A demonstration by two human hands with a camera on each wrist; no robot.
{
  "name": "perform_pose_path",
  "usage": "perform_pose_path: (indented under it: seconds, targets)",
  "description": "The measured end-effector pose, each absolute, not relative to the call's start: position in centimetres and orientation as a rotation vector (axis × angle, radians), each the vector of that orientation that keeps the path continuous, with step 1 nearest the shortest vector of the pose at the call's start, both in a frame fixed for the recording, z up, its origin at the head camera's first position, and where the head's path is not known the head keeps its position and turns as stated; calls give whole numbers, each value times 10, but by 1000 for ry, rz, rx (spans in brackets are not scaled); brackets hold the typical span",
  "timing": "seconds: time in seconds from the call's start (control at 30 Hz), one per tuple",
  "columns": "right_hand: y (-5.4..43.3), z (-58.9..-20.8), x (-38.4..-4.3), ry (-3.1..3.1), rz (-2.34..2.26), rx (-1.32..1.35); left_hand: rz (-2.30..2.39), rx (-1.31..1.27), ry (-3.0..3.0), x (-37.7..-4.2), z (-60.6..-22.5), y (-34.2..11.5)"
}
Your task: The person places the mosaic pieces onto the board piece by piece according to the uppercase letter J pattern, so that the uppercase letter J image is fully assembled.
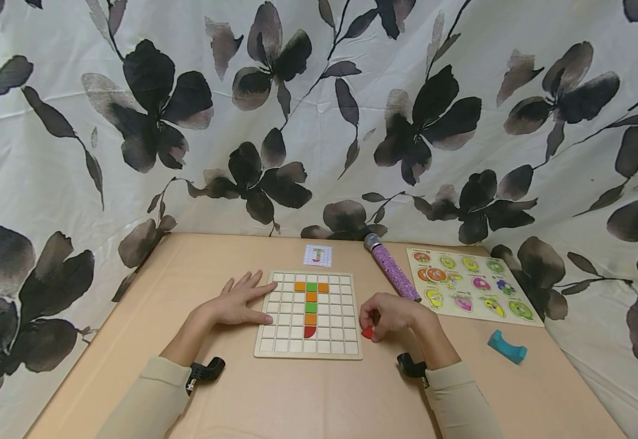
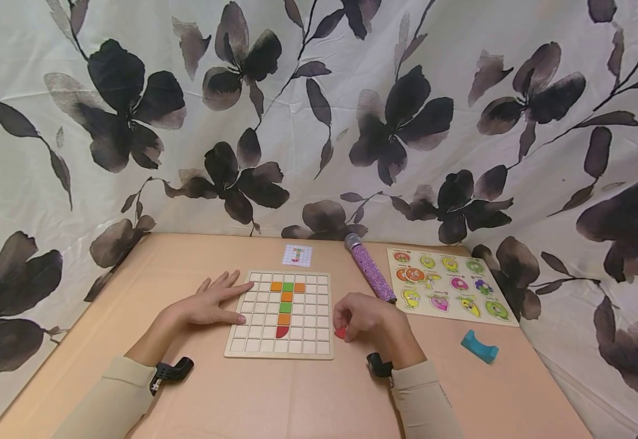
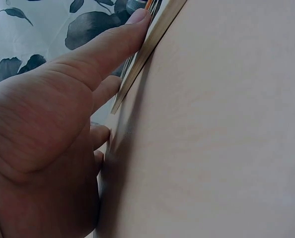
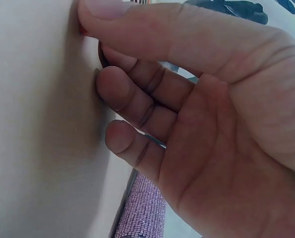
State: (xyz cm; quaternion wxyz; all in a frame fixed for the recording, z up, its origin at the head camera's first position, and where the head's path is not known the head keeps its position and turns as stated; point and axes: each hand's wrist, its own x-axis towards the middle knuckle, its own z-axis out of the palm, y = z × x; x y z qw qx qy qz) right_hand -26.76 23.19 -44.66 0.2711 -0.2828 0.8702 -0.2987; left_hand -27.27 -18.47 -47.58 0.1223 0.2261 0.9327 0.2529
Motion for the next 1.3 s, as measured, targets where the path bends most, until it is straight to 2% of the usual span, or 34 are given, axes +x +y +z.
perform_pose_path:
  seconds: [1.3]
  targets:
    - [231,-443,-270,2371,-876,-786,730,663,2727,-272,-476,-184]
